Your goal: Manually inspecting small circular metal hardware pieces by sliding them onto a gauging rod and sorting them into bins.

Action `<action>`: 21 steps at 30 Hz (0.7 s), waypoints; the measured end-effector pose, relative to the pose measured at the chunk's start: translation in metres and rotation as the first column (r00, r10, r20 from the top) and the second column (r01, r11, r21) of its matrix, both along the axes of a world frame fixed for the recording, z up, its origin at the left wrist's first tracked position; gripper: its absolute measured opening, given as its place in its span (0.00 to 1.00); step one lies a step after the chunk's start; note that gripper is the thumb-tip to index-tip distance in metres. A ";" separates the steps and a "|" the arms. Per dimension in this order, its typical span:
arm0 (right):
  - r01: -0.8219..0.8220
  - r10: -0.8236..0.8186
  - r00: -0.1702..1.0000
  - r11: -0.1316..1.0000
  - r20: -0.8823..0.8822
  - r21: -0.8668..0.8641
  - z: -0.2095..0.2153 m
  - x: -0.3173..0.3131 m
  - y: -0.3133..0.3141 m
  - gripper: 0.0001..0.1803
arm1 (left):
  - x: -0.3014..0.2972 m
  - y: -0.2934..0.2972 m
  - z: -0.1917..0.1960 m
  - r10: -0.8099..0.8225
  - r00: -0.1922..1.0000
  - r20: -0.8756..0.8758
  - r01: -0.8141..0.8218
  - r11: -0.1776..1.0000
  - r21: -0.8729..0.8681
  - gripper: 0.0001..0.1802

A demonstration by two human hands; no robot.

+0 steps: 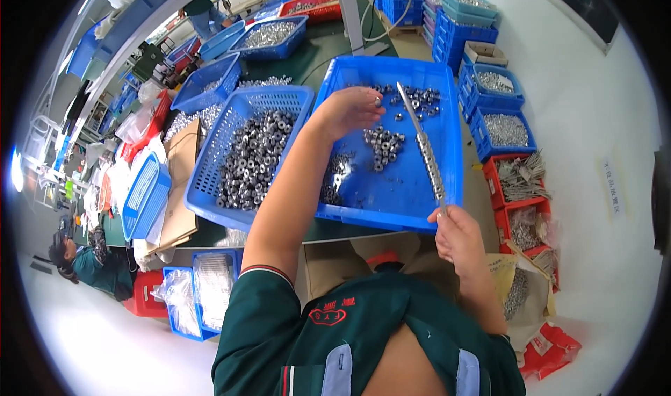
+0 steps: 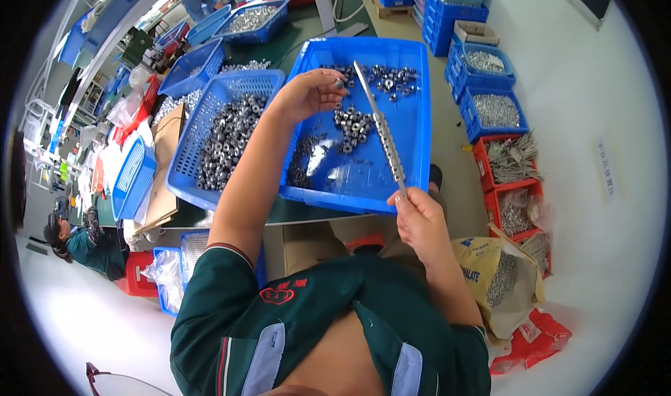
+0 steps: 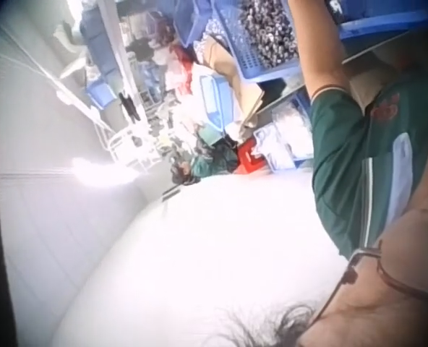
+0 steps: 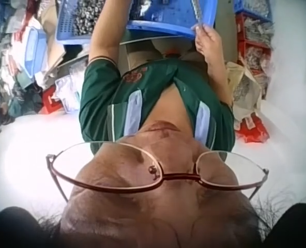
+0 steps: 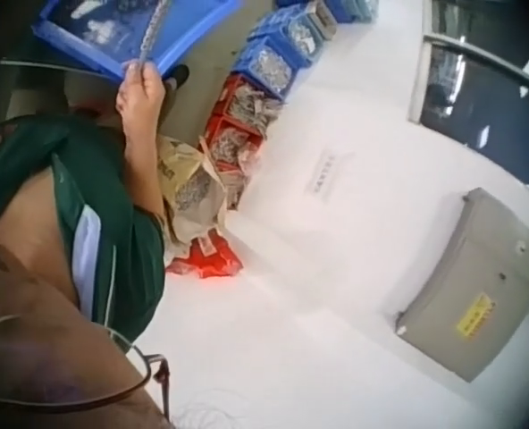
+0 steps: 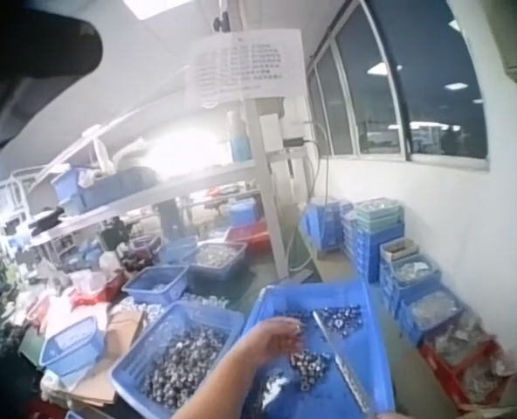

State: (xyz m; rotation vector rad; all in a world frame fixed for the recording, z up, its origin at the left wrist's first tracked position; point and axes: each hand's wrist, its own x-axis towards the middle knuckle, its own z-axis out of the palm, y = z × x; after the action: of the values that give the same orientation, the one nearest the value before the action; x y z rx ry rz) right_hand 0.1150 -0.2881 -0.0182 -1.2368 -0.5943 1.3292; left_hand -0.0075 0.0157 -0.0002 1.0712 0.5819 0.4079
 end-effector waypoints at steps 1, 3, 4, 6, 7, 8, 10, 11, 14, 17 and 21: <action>0.000 0.000 1.000 1.000 0.008 0.014 0.000 0.000 0.000 0.11 | -0.001 0.000 -0.001 0.024 0.995 0.093 -0.013 0.994 -0.112 0.12; -0.020 0.019 1.000 1.000 0.019 0.017 0.000 -0.001 0.000 0.11 | -0.001 -0.001 -0.004 0.050 0.982 0.181 -0.021 0.987 -0.161 0.10; -0.018 0.017 1.000 1.000 0.025 0.024 0.001 -0.002 0.000 0.11 | 0.000 -0.001 -0.005 0.092 0.966 0.242 -0.043 0.979 -0.200 0.09; -0.023 0.023 0.999 1.000 0.043 0.013 0.002 -0.002 0.001 0.10 | 0.001 -0.002 -0.003 0.142 0.937 0.319 -0.070 0.971 -0.229 0.11; -0.023 0.022 0.999 1.000 0.048 0.015 0.002 -0.002 0.001 0.10 | 0.001 -0.003 -0.002 0.141 0.935 0.324 -0.068 0.972 -0.227 0.11; -0.031 0.031 0.998 0.999 0.054 0.011 0.001 -0.001 0.001 0.10 | 0.002 -0.004 0.001 0.137 0.935 0.328 -0.071 0.976 -0.205 0.13; -0.039 0.039 0.997 0.999 0.064 0.006 0.001 0.000 0.001 0.10 | 0.005 -0.006 0.002 0.132 0.933 0.336 -0.073 0.980 -0.183 0.15; -0.051 0.051 0.997 0.999 0.055 0.004 0.002 0.001 0.001 0.09 | 0.006 -0.007 0.003 0.094 0.926 0.366 -0.039 0.987 -0.154 0.16; -0.066 0.066 0.997 0.998 0.049 -0.001 0.003 0.002 0.003 0.08 | 0.005 -0.009 0.006 -0.010 0.912 0.410 0.037 0.998 -0.057 0.18; -0.074 0.074 0.996 0.997 0.051 0.001 0.003 0.001 0.002 0.08 | 0.004 -0.008 0.006 -0.023 0.907 0.420 0.054 0.997 -0.062 0.16; -0.081 0.080 0.995 0.997 0.056 0.006 0.004 0.000 0.001 0.08 | 0.002 -0.005 0.002 -0.020 0.935 0.355 0.016 1.000 0.015 0.16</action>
State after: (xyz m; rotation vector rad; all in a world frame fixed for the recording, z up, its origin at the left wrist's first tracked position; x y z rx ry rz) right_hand 0.1151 -0.2873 -0.0145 -1.2583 -0.6948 1.3615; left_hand -0.0051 0.0110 0.0019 0.9827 0.2475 0.5747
